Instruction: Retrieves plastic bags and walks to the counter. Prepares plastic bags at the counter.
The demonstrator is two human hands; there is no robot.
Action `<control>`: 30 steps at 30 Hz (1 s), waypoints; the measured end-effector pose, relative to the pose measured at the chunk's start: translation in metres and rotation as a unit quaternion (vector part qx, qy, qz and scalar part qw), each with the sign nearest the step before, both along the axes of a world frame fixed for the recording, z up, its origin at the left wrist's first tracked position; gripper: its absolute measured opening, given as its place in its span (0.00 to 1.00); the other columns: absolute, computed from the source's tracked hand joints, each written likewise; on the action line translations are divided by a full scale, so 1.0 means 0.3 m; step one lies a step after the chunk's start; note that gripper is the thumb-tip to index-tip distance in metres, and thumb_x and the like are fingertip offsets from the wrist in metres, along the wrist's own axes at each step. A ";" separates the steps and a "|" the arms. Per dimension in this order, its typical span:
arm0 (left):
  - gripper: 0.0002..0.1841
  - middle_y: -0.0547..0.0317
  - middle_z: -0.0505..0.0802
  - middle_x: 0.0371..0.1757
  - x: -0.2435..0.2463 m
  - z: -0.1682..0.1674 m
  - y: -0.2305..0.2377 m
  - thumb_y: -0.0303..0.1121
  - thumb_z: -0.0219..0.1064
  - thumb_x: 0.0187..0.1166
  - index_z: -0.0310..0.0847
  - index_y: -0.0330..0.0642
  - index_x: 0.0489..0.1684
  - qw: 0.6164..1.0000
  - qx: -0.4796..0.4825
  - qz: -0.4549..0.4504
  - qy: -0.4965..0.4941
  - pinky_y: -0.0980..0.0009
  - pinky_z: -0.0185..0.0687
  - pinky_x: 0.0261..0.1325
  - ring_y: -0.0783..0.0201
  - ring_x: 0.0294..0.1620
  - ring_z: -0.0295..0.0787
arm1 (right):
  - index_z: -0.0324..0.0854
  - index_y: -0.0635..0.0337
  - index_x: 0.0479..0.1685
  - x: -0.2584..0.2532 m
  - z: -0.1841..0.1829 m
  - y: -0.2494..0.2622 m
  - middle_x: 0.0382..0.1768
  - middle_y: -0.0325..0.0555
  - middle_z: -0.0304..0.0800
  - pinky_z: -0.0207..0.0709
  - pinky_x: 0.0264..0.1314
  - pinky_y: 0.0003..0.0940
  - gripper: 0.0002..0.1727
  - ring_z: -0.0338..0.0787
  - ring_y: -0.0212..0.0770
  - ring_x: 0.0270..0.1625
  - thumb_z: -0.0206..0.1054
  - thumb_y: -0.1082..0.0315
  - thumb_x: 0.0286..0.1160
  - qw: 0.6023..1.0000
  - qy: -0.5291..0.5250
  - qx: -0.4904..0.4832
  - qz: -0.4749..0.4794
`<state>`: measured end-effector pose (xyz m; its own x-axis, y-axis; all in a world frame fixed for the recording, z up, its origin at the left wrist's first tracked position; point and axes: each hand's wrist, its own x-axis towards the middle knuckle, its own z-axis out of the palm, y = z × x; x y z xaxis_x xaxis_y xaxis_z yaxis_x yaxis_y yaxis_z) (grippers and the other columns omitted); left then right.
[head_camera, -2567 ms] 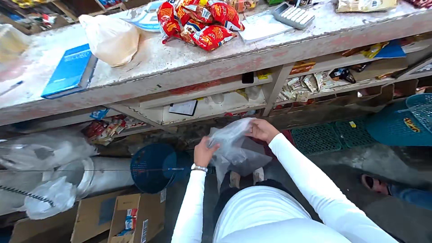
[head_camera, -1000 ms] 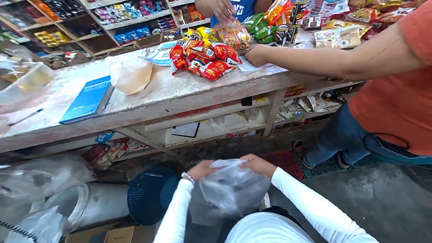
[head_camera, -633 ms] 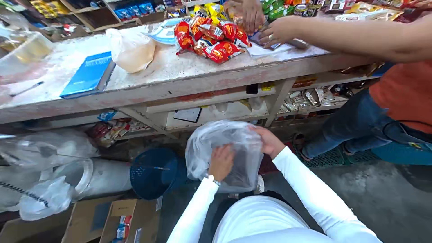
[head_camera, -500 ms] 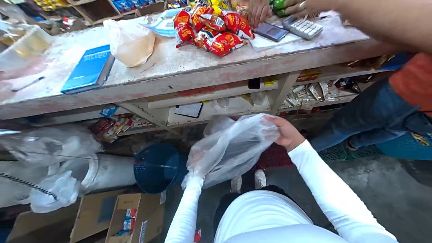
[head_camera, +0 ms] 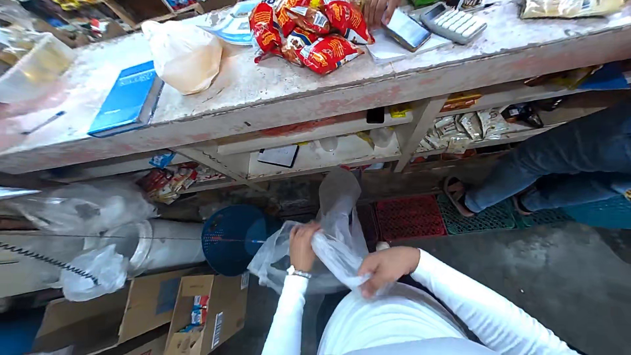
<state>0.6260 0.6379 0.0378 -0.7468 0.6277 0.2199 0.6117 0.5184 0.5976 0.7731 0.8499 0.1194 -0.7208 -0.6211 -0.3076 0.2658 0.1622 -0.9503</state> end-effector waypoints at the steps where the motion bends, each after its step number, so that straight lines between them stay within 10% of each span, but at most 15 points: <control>1: 0.11 0.40 0.97 0.47 -0.012 0.034 -0.034 0.24 0.67 0.75 0.92 0.27 0.47 0.992 -0.019 -0.005 -0.128 0.41 0.80 0.68 0.44 0.55 0.94 | 0.84 0.72 0.32 0.007 -0.015 0.048 0.26 0.50 0.85 0.77 0.40 0.45 0.13 0.83 0.40 0.31 0.72 0.67 0.75 0.998 0.026 0.046 -0.028; 5: 0.08 0.76 0.89 0.19 0.002 0.135 -0.191 0.44 0.72 0.71 0.91 0.56 0.24 0.791 0.105 -0.080 -0.598 0.82 0.77 0.23 0.82 0.17 0.81 | 0.83 0.75 0.50 -0.026 -0.130 0.288 0.37 0.61 0.87 0.79 0.52 0.55 0.20 0.86 0.53 0.41 0.80 0.69 0.65 0.943 -0.011 0.214 -0.255; 7: 0.10 0.78 0.95 0.26 0.048 0.146 -0.160 0.55 0.74 0.70 0.95 0.67 0.26 0.702 0.185 -0.124 -0.676 0.84 0.84 0.32 0.84 0.26 0.89 | 0.79 0.70 0.65 -0.065 -0.155 0.312 0.45 0.64 0.85 0.78 0.55 0.57 0.27 0.84 0.57 0.46 0.79 0.71 0.65 0.865 -0.022 0.306 -0.396; 9: 0.13 0.68 0.97 0.31 0.105 0.145 -0.067 0.51 0.67 0.79 0.94 0.58 0.33 0.670 0.284 -0.038 -0.685 0.77 0.90 0.39 0.76 0.32 0.94 | 0.74 0.67 0.78 -0.094 -0.140 0.255 0.67 0.75 0.79 0.72 0.68 0.72 0.34 0.80 0.75 0.67 0.74 0.70 0.67 0.766 0.067 0.393 -0.505; 12: 0.26 0.68 0.93 0.25 0.119 0.158 0.112 0.44 0.35 0.94 0.85 0.48 0.43 0.662 0.367 0.077 -0.649 0.79 0.87 0.30 0.77 0.23 0.88 | 0.81 0.71 0.66 -0.081 -0.118 0.065 0.67 0.71 0.82 0.74 0.72 0.66 0.25 0.81 0.72 0.70 0.69 0.65 0.72 0.677 0.318 0.350 -0.563; 16: 0.12 0.67 0.96 0.30 0.117 0.246 0.138 0.50 0.75 0.72 0.94 0.56 0.39 0.636 0.423 -0.043 -0.644 0.78 0.88 0.33 0.77 0.27 0.90 | 0.83 0.66 0.59 -0.079 -0.153 -0.106 0.63 0.66 0.86 0.84 0.66 0.50 0.14 0.90 0.59 0.64 0.62 0.76 0.78 0.799 0.411 0.200 -0.391; 19: 0.13 0.70 0.97 0.34 0.063 0.348 0.068 0.51 0.71 0.75 0.96 0.59 0.45 0.626 0.471 -0.159 -0.601 0.79 0.88 0.36 0.78 0.30 0.92 | 0.69 0.56 0.86 -0.108 -0.298 0.004 0.80 0.68 0.74 0.75 0.73 0.68 0.31 0.80 0.70 0.75 0.65 0.68 0.80 0.886 0.132 0.383 -0.225; 22: 0.14 0.73 0.97 0.33 0.003 0.395 0.013 0.51 0.66 0.80 0.96 0.59 0.48 0.665 0.461 -0.199 -0.553 0.82 0.86 0.34 0.81 0.28 0.90 | 0.69 0.72 0.82 -0.063 -0.340 0.083 0.82 0.74 0.69 0.54 0.83 0.74 0.29 0.66 0.73 0.85 0.62 0.65 0.84 0.879 -0.130 0.425 -0.172; 25: 0.14 0.75 0.96 0.31 0.003 0.363 0.015 0.50 0.66 0.81 0.95 0.60 0.52 0.707 0.394 -0.176 -0.560 0.84 0.85 0.31 0.84 0.25 0.87 | 0.80 0.82 0.62 -0.073 -0.174 0.080 0.65 0.81 0.81 0.68 0.70 0.80 0.20 0.80 0.79 0.72 0.60 0.70 0.85 0.903 -0.073 0.416 -0.082; 28: 0.12 0.77 0.92 0.26 0.075 0.304 0.049 0.49 0.67 0.80 0.94 0.61 0.51 0.707 0.345 -0.191 -0.587 0.86 0.81 0.29 0.86 0.21 0.82 | 0.87 0.77 0.44 -0.116 0.059 0.009 0.42 0.70 0.90 0.78 0.57 0.65 0.13 0.90 0.64 0.50 0.63 0.71 0.83 0.954 0.067 0.251 -0.147; 30: 0.11 0.81 0.88 0.24 0.134 0.296 0.070 0.48 0.67 0.81 0.92 0.63 0.51 0.677 0.306 -0.250 -0.620 0.87 0.76 0.29 0.88 0.21 0.78 | 0.82 0.80 0.59 -0.139 0.092 -0.057 0.55 0.70 0.89 0.75 0.72 0.50 0.17 0.88 0.54 0.61 0.59 0.73 0.84 0.950 0.064 0.110 -0.285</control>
